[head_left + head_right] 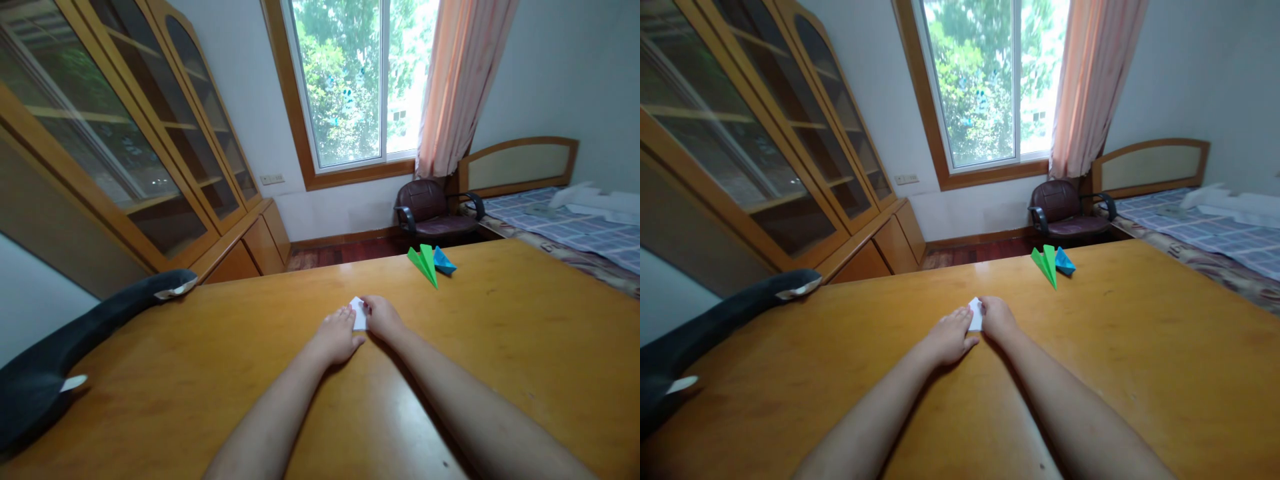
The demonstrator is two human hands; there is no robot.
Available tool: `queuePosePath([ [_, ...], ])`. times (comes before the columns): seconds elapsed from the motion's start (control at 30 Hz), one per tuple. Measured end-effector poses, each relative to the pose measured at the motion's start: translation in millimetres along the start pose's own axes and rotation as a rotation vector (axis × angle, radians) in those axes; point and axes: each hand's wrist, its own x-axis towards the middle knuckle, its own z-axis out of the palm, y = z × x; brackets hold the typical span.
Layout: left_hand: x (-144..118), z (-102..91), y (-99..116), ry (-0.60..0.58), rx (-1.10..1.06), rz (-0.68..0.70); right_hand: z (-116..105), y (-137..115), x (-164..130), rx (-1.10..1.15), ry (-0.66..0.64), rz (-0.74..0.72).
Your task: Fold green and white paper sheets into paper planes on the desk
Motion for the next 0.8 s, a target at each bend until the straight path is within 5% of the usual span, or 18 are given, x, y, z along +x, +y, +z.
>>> queuePosePath([
  [0.3,-58.3,8.4,-13.8,-0.034,-0.030,-0.088,-5.0,-4.0,-2.6,0.048,-0.013,0.021],
  [0.57,-56.3,-38.9,-11.9,-0.127,0.021,-0.230,-2.8,0.0,-2.0,0.023,-0.010,0.006],
  [0.6,-49.8,-44.1,-11.9,-0.107,0.047,-0.287,-2.6,0.4,-2.0,0.022,-0.010,0.004],
  [0.7,-27.1,-47.2,-8.6,0.219,0.205,-0.510,-2.4,0.9,-2.3,0.023,-0.008,-0.006],
  [0.8,-7.2,-30.4,0.0,0.319,0.145,-0.364,-2.5,1.0,-2.2,0.008,-0.013,-0.024],
])
